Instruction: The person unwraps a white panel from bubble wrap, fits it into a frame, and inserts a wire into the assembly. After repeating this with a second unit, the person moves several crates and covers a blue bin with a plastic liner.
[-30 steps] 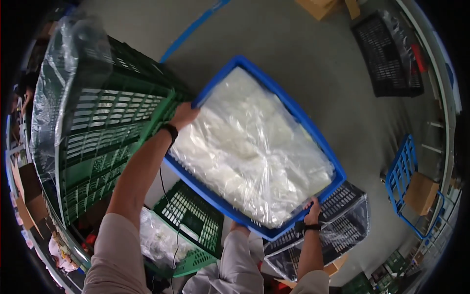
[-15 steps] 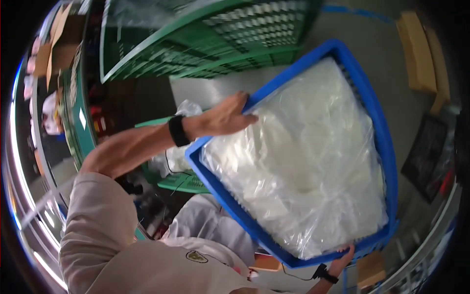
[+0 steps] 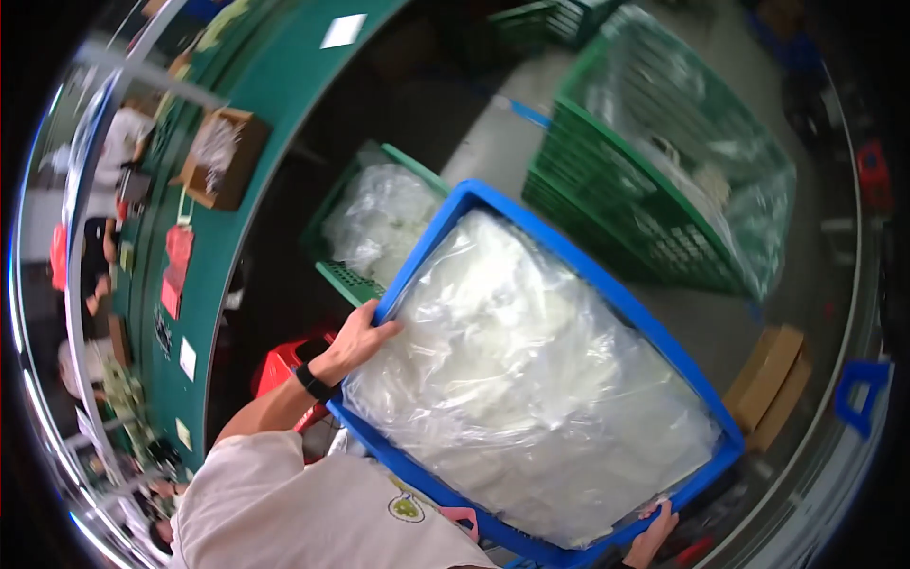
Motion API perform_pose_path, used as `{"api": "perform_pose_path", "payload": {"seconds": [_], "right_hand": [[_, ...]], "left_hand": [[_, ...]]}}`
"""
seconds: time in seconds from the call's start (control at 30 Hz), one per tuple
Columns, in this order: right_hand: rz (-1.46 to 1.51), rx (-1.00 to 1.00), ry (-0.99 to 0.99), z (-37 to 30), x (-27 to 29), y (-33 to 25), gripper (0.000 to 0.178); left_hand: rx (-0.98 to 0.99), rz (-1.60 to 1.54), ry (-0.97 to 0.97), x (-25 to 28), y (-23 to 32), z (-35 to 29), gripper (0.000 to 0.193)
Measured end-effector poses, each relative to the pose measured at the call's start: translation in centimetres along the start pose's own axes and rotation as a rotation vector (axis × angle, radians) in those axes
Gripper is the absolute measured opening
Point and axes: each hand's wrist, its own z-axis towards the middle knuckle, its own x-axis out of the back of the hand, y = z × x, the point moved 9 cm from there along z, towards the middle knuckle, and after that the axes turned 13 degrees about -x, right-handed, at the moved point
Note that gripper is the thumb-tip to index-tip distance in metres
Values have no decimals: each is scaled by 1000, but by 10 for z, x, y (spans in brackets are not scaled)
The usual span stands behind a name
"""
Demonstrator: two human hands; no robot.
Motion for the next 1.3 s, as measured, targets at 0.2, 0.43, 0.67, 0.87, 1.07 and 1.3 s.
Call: {"api": "perform_pose_path", "payload": {"seconds": [0.2,0.43,0.67,0.87,1.07,1.3], "right_hand": [[-279,178,-411,-33,-232,-97,19],[-809,566,-862,-139,-586,-176,22],[-1090,870,-969,-226,-840,-202,22],[-1210,903,-939,-265,-922,-213,17],[-1214,881,-928,-269,-926,-234,16],[-856,2034,-767,-418,-784,-192,23]], "left_hand": [[116,-231,508,106,-120,-108,37],[324,-484,926,104,-242,-211,29],[355,-908,1126,37,-292,-200,29],[290,-981,1148,42,-261,-175,35],[282,-1064,1169,42,-250,-168,40],[373,-736,1205,50,-270,-199,44]]}}
